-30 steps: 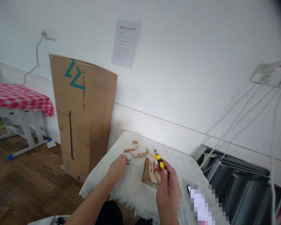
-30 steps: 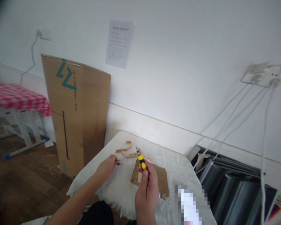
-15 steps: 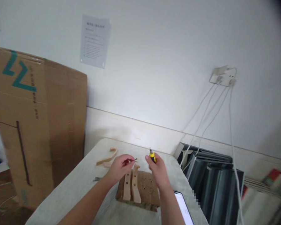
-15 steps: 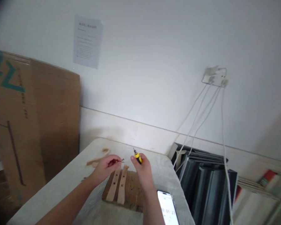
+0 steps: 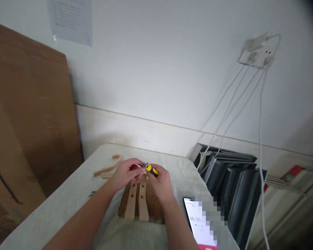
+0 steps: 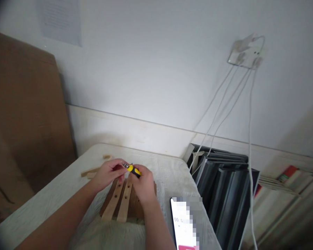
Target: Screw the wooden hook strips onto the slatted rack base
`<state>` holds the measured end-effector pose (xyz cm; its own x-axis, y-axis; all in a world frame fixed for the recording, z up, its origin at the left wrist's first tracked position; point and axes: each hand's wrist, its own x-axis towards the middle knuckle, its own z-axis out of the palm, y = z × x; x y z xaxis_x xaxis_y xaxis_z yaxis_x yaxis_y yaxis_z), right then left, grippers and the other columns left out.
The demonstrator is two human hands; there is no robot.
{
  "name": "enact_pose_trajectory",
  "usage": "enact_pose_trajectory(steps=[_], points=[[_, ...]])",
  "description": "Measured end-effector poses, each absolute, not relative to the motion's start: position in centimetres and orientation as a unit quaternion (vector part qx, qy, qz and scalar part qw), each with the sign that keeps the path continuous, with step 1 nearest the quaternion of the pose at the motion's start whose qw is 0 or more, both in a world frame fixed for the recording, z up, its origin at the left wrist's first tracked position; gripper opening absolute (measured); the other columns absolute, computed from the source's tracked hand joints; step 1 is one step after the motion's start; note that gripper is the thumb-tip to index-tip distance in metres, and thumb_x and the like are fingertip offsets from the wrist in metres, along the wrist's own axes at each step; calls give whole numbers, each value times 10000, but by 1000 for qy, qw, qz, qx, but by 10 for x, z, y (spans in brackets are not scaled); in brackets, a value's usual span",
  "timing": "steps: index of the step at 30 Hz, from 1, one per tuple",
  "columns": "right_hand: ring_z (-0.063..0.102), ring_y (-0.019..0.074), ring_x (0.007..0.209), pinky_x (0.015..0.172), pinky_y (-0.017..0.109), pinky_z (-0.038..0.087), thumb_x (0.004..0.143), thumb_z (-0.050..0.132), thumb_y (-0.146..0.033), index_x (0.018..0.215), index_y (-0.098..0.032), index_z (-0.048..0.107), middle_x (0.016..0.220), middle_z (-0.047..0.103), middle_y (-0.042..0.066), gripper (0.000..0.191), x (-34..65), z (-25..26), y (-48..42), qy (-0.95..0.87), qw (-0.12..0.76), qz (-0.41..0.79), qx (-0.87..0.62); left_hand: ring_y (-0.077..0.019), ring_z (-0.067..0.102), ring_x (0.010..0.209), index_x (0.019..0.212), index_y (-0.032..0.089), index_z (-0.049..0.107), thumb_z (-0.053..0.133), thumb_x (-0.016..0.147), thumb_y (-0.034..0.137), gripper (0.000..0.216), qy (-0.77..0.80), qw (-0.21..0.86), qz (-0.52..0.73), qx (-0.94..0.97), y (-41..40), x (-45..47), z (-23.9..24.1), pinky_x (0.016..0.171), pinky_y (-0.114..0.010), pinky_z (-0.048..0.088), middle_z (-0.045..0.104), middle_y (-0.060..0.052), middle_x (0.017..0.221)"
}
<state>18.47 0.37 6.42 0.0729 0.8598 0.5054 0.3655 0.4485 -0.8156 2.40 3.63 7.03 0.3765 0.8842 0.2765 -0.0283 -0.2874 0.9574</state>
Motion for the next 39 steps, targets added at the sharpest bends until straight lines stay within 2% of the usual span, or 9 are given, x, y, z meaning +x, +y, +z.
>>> enact_pose_trajectory(steps=[5,11,15,18,21,26,30,36,39], points=[[563,167,629,585,254,418,794,584,-324,837,-193,731,695,681,3,201,186,66,-10,-621,551,248,-499,-116,553,454,883,147,612,671,744,402,297,321,510,486,633,36,22,66,451,-232,458,590,27,565],[605,202,735,695,290,452,744,635,-271,836,-205,730,785,707,26,148,194,48,-14,-633,546,256,-486,-61,389,387,757,157,563,516,854,480,341,354,466,437,683,36,21,63,363,-180,280,478,58,526],[583,183,703,666,271,439,759,596,-240,829,-206,719,758,688,11,146,197,46,-13,-631,544,248,-494,-88,479,447,833,196,455,446,876,537,343,328,510,457,651,36,25,61,365,-189,343,552,28,696],[554,174,659,615,259,422,769,586,-265,828,-206,717,722,675,1,155,197,48,-13,-614,546,254,-511,-71,392,435,903,205,451,480,862,505,304,320,533,481,619,36,24,63,381,-171,312,421,75,622],[539,170,643,593,253,410,768,595,-297,827,-201,720,709,671,0,169,197,48,-12,-612,540,259,-517,-66,295,445,919,179,539,496,858,460,290,340,505,455,649,33,20,68,411,-172,231,299,90,558],[548,171,675,618,252,406,790,584,-318,843,-194,722,731,673,7,193,198,43,-8,-629,527,281,-497,-95,392,544,853,144,680,580,818,394,272,350,337,350,801,30,16,73,509,-209,284,449,42,568],[524,159,652,601,247,385,795,588,-329,821,-183,712,702,645,2,193,198,42,-7,-630,522,288,-498,-103,442,568,742,132,675,505,862,348,300,350,311,331,819,28,19,74,532,-211,314,534,12,596],[540,164,678,624,257,396,784,590,-337,870,-181,715,761,672,14,217,196,44,-7,-615,518,316,-503,-100,448,562,893,127,713,514,858,335,290,359,274,363,815,27,23,73,529,-212,322,619,-14,667],[544,164,663,616,260,398,759,611,-336,843,-179,715,733,669,10,206,195,45,-8,-614,505,324,-512,-90,406,522,851,125,714,526,848,322,272,369,255,366,815,27,24,71,504,-207,296,540,17,568]])
